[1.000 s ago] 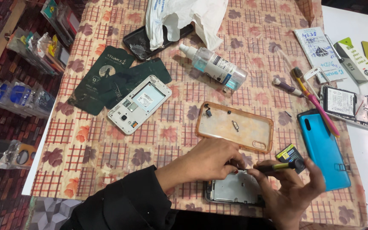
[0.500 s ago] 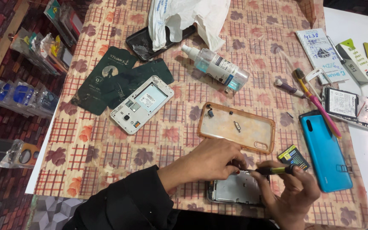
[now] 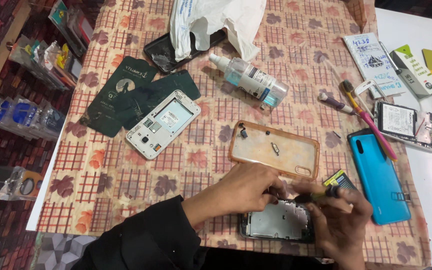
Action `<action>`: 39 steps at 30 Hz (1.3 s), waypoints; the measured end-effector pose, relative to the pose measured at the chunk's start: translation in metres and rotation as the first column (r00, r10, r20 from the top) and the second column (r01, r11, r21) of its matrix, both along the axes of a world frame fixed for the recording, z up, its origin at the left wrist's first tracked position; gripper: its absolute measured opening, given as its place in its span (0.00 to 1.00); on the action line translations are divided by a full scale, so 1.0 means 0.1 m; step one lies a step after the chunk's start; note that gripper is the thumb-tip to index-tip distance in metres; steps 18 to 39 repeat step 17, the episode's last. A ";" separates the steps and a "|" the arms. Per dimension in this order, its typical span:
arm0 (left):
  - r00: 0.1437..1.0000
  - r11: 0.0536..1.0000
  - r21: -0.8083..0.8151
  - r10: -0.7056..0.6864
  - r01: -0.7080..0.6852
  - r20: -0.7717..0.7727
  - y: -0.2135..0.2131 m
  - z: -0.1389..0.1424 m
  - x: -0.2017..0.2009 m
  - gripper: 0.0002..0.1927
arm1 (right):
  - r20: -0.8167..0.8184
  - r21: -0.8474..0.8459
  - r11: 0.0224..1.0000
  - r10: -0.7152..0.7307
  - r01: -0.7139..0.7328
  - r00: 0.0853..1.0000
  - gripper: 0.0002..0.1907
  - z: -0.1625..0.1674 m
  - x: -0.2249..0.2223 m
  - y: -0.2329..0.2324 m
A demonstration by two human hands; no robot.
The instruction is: The person uses a screwdriver to remove screws from the back of a disassembled smartphone. They place the removed screws into a phone case on the table. The person continues to unscrew and remove components from the device.
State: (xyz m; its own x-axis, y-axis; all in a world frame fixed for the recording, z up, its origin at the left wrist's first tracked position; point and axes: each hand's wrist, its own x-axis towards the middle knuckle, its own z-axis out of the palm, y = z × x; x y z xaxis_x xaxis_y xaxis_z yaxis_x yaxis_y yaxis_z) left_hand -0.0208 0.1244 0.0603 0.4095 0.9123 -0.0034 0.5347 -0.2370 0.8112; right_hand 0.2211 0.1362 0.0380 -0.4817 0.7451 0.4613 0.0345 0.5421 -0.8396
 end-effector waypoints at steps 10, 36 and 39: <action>1.000 0.999 -0.043 0.010 -0.010 -0.005 -0.01 0.03 -0.02 0.09 | -0.015 -0.014 0.997 0.075 -0.075 0.997 0.34 0.08 -0.04 0.01; 1.000 1.000 0.007 0.012 -0.012 0.012 -0.03 0.01 -0.03 0.09 | -0.031 0.098 0.950 -0.295 0.296 0.955 0.49 -0.16 -0.05 -0.06; 1.000 1.000 0.007 0.012 -0.012 0.012 -0.03 0.01 -0.03 0.09 | -0.031 0.098 0.950 -0.295 0.296 0.955 0.49 -0.16 -0.05 -0.06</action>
